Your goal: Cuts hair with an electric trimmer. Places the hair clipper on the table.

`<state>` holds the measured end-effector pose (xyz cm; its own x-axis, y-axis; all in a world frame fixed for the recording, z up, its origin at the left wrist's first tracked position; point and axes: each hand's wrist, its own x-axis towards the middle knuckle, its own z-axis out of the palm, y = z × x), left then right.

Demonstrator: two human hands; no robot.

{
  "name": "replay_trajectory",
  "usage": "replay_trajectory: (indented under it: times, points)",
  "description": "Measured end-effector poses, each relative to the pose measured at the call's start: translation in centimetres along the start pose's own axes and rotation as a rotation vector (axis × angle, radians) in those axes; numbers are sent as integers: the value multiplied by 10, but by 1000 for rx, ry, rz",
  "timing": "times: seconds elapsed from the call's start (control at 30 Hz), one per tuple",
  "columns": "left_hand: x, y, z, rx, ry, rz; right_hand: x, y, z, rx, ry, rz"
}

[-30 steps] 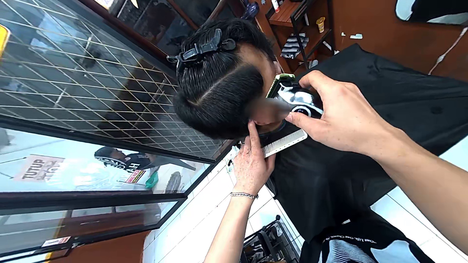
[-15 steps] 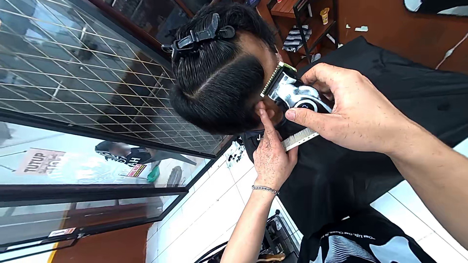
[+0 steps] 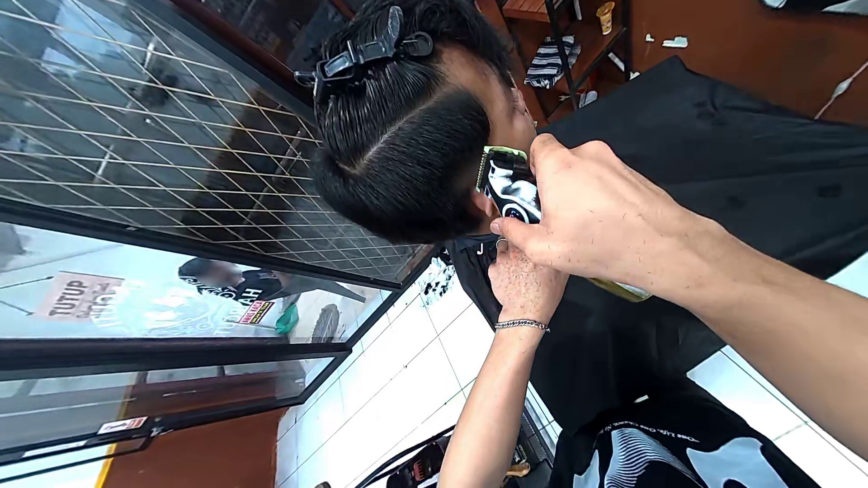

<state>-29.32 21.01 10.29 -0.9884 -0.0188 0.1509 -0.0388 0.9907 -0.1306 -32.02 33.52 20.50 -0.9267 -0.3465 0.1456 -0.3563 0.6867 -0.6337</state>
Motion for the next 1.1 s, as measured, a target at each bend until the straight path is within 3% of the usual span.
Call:
replay_trajectory:
  times: [0.3,0.53,0.7,0.87,1.1]
  points:
    - [3,5,-2,3,-137,-37,1,-15,2,-142,19,6]
    - [4,6,-2,2,-189,-61,-1,-9,0,-79,5,-55]
    - [3,6,-2,4,-164,-54,1,-17,2,-112,16,22]
    - [2,5,-3,-10,-206,-56,1,-12,8,-73,35,-92]
    - [4,2,0,13,-160,-34,2,-10,7,-83,38,-57]
